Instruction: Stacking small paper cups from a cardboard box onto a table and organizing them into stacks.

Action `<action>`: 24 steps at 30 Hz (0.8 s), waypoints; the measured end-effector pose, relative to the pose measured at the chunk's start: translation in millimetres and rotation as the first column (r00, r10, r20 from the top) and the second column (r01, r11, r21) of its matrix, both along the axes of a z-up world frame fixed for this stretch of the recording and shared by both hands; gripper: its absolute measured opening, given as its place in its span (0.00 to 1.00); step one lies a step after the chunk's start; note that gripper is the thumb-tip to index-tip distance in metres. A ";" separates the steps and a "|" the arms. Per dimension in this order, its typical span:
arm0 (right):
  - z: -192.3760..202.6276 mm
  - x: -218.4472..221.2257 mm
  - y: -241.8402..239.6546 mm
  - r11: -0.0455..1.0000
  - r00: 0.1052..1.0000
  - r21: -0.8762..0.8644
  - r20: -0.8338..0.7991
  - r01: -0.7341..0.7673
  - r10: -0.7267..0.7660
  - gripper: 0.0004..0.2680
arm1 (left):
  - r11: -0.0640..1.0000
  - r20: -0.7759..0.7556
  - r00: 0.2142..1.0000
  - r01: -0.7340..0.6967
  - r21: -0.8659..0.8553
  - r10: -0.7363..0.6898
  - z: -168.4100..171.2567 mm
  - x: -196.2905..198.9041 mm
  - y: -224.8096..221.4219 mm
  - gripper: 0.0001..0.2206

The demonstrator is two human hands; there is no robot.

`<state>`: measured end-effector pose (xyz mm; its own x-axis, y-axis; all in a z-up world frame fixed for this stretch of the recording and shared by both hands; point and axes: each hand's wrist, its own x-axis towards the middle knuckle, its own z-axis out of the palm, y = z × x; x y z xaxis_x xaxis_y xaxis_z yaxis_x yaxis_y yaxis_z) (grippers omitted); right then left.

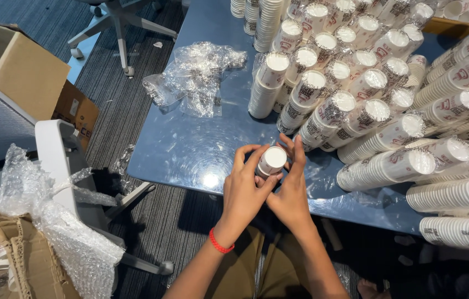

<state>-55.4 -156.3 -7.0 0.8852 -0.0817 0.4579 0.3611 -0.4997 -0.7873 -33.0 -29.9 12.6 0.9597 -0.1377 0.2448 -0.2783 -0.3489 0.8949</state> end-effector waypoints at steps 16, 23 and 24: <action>-36.0 -63.4 39.0 0.995 0.956 0.075 0.278 0.071 -0.090 0.30 | 0.925 -0.303 0.884 -0.380 -0.023 0.356 6.9 -176.6 166.6 0.22; -27.3 -111.5 134.5 0.970 0.947 0.003 0.215 -0.244 0.238 0.12 | 0.657 -0.055 0.670 -0.703 0.272 0.740 43.2 -297.6 290.9 0.17; -16.5 -118.9 162.0 0.961 0.939 0.006 0.215 -0.277 0.269 0.12 | 0.632 -0.053 0.645 -0.724 0.275 0.762 28.1 -312.5 316.7 0.17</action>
